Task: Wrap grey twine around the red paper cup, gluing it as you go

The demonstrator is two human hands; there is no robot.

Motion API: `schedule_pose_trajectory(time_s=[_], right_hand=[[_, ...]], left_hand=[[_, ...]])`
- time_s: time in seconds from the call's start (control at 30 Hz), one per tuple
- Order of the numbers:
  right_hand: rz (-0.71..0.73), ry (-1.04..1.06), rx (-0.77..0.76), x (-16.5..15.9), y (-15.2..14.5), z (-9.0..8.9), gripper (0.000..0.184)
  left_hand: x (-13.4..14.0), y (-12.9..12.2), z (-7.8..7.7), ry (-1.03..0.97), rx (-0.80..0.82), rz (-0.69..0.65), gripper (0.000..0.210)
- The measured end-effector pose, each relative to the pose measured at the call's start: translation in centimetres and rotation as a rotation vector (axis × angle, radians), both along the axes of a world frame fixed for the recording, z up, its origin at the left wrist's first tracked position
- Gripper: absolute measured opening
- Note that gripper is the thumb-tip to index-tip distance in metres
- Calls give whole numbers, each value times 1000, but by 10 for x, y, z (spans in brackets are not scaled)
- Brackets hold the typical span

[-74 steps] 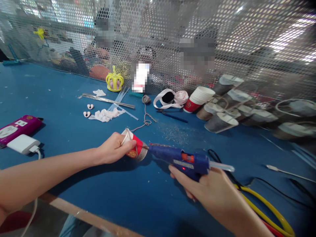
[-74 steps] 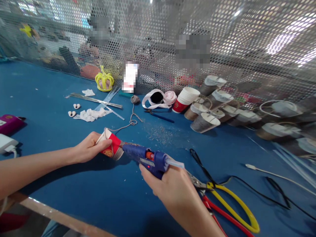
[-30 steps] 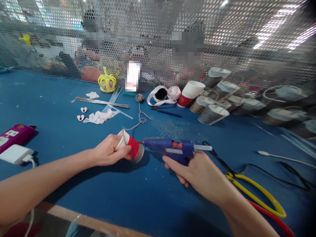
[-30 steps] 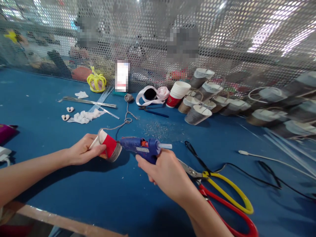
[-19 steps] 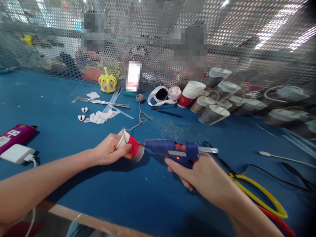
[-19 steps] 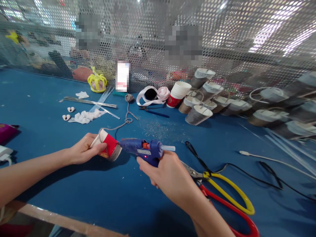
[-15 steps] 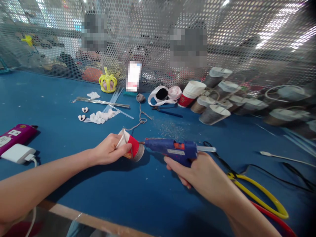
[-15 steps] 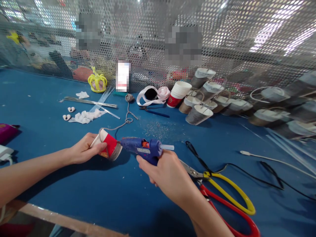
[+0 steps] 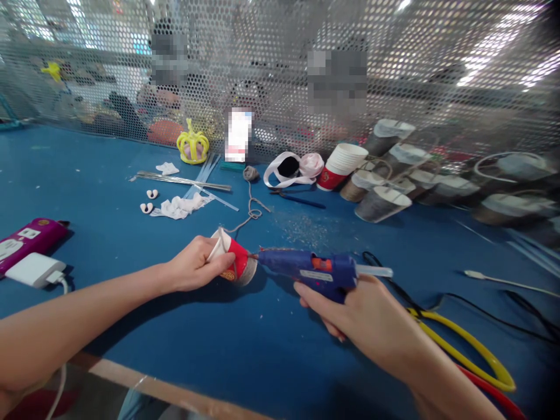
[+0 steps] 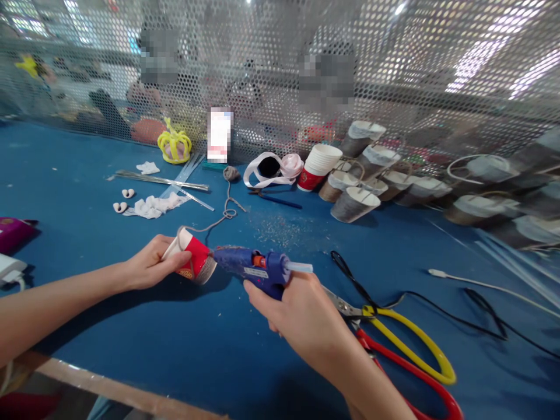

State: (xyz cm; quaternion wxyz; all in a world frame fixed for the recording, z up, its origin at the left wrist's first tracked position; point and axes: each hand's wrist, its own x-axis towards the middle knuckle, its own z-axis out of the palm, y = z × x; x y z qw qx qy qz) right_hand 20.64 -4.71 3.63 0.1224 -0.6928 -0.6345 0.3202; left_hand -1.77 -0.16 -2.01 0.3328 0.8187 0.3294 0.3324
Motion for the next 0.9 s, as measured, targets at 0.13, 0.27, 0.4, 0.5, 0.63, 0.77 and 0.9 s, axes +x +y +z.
schedule_pose_trajectory(time_s=[0.13,0.27,0.4,0.5,0.63,0.77,0.9], right_hand=[[11,-15,14,1,1,-1,29],[26,-48,33,-1,0,2,30],[19,-76,65,-3,-2,4,26],[26,-71,96,-1,-3,3,26],[104,-74,107,3,-2,2,26],[97,-90,92,3,-2,5,25],[89,-80,130,3,-4,4,24]], left_hand=[[0,-1,-1,-15,-26,4,33],[0,1,-3,-3,-17,6,35],[-1,2,-4,41,8,25,38],[-1,2,-5,45,14,26,39],[-1,1,-4,39,0,20,38],[-1,1,-5,56,14,26,40],[-2,1,-6,65,19,14,41]])
